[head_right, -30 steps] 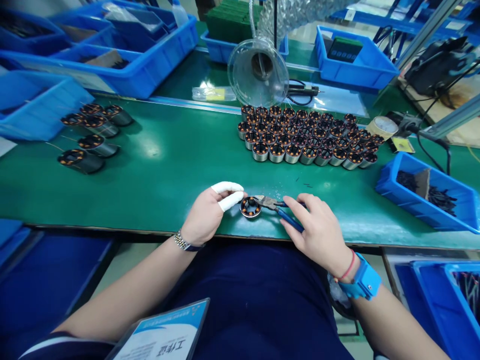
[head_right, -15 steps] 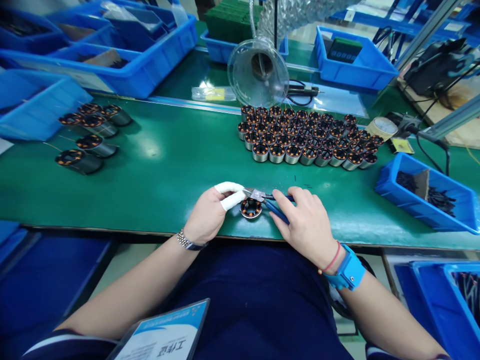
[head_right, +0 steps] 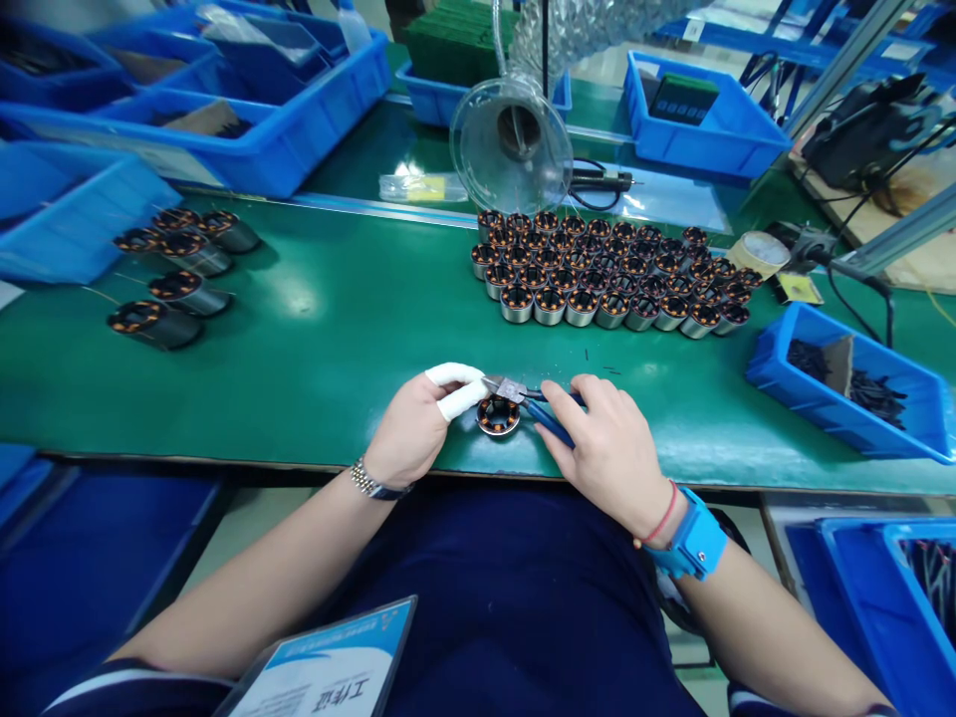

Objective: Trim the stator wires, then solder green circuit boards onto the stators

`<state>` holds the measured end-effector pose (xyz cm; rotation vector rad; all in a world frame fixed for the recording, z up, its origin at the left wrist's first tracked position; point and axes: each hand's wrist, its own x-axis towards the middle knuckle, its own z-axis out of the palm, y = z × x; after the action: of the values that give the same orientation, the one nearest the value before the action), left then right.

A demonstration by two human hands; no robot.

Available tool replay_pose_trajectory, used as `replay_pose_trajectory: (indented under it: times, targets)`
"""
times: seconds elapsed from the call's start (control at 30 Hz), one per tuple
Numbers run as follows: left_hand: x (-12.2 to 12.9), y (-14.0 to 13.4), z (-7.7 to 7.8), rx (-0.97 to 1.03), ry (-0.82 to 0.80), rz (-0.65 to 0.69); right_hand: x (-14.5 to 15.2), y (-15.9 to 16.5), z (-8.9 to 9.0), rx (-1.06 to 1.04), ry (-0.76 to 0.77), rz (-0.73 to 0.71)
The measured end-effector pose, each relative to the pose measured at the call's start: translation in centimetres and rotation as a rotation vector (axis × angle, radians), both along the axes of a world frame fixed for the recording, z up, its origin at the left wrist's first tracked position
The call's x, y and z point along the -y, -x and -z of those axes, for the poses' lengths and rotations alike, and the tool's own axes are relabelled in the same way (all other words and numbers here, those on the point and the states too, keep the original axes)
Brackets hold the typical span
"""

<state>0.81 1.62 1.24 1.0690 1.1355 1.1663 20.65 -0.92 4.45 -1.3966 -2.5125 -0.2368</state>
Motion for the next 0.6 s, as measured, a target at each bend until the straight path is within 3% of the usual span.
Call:
replay_pose_trajectory:
  times: [0.23, 0.33, 0.47, 0.6]
  targets:
    - [0.0, 0.0, 0.1, -0.054, -0.031, 0.010, 0.0, -0.3, 0.2, -0.093, -0.011, -0.026]
    - [0.3, 0.7, 0.2, -0.115, -0.049, 0.083, 0.0, -1.5, -0.4, -0.157, -0.051, 0.022]
    - [0.9, 1.8, 0.2, -0.490, -0.193, 0.259, 0.2, -4.1, -1.2, -0.013, -0.008, 0.071]
    - [1.2, 1.7, 0.6, -0.772, -0.341, 0.284, 0.6, -5.5, -1.3, 0.172, 0.029, 0.029]
